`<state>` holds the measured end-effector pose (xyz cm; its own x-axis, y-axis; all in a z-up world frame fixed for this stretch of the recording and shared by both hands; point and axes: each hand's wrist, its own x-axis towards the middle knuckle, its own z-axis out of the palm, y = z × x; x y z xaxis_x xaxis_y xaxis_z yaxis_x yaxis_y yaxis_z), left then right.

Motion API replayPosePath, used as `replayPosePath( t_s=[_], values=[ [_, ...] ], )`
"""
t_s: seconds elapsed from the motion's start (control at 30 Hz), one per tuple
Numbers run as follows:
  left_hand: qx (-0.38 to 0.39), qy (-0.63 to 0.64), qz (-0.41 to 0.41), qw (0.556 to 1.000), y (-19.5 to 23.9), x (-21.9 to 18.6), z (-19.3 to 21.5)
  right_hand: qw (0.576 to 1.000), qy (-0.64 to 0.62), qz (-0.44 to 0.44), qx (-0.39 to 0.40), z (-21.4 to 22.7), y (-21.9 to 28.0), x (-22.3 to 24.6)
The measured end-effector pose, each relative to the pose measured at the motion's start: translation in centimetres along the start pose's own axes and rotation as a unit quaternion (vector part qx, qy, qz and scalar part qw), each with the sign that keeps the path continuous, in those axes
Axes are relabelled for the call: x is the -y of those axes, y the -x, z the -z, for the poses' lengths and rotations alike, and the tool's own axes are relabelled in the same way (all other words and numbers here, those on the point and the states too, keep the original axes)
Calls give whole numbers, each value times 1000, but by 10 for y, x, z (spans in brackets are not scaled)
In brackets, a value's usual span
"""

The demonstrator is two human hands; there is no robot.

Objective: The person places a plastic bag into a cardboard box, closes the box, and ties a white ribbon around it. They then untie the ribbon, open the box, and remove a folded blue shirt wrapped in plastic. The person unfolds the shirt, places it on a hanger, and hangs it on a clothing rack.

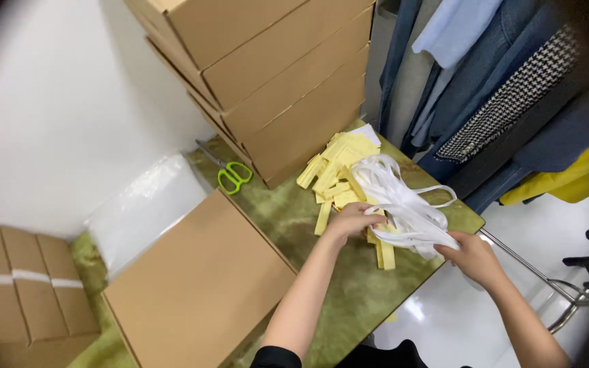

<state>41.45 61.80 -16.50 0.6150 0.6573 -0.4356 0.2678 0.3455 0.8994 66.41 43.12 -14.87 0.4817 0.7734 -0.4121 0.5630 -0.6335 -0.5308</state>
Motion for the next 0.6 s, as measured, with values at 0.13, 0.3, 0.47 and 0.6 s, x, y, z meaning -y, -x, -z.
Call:
replayPosePath(
  t_s=[0.13,0.3,0.47,0.6],
  values=[
    [-127,-178,6,976,-94,4,25,997,39,-34,-49,-26,-54,2],
    [-152,-207,-107,960,-140,-9,41,996,2,-16,-87,-58,-87,16],
    [-171,-163,-107,966,-86,-33,34,985,-11,60,-159,-63,-70,36],
    [-255,-63,-163,951,-52,-26,43,958,1,152,-242,-73,-58,56]
  ],
)
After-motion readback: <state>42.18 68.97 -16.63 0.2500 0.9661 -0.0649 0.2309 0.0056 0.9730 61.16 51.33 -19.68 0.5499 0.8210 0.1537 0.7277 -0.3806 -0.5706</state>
